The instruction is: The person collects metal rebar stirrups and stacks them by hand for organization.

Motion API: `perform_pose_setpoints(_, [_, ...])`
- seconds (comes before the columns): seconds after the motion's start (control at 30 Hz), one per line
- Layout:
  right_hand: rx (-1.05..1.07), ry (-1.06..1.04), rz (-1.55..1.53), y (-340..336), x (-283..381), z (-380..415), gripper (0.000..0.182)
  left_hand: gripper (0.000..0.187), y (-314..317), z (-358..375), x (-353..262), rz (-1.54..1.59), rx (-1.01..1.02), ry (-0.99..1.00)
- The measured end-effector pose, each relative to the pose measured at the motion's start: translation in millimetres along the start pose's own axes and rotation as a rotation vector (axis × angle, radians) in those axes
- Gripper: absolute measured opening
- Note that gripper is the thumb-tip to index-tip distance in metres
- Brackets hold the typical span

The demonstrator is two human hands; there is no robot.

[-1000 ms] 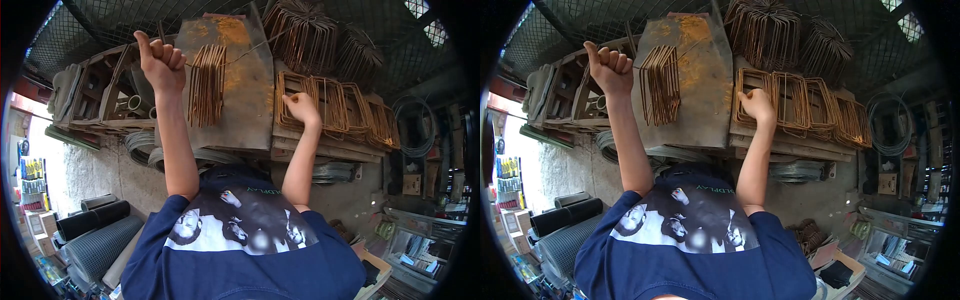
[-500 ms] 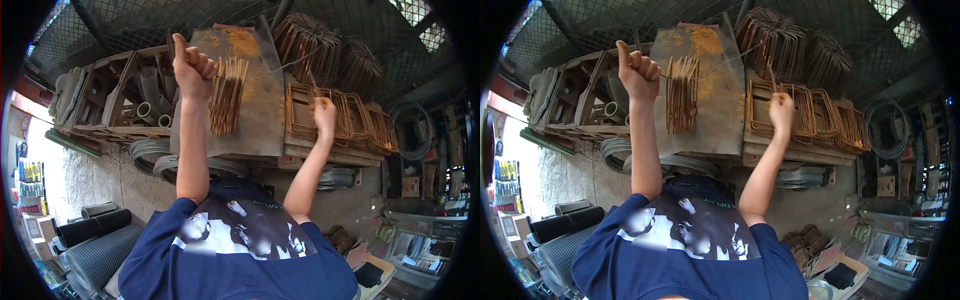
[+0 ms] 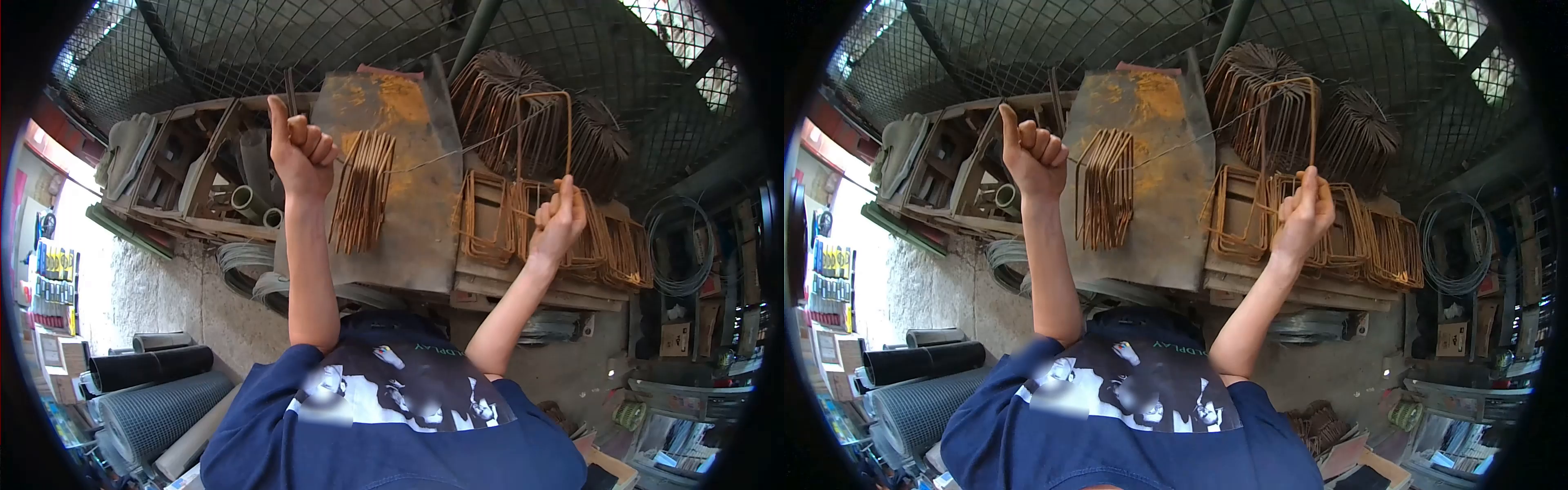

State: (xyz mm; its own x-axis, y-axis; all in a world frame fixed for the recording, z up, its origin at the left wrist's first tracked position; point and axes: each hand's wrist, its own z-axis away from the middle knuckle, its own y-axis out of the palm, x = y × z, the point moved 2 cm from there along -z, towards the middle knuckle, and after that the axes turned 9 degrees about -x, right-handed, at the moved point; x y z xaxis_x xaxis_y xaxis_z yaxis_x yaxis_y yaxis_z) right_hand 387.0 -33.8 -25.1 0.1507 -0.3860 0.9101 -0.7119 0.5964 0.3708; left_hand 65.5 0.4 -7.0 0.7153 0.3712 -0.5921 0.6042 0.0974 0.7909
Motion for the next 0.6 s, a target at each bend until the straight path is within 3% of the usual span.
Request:
perform_pose_setpoints(0.23, [0.072, -0.024, -0.128, 14, 10, 1, 0.024, 0.059, 0, 8, 0, 0.015, -0.021, 0.062])
perform_pose_setpoints(0.3, [0.086, -0.056, -0.160, 12, 9, 9, 0.024, 0.059, 0, 9, -2, -0.048, -0.130, 0.059])
perform_pose_setpoints(0.6, [0.046, -0.092, -0.210, 22, 4, 32, 0.022, 0.059, -2, 7, -7, -0.012, -0.043, -0.033])
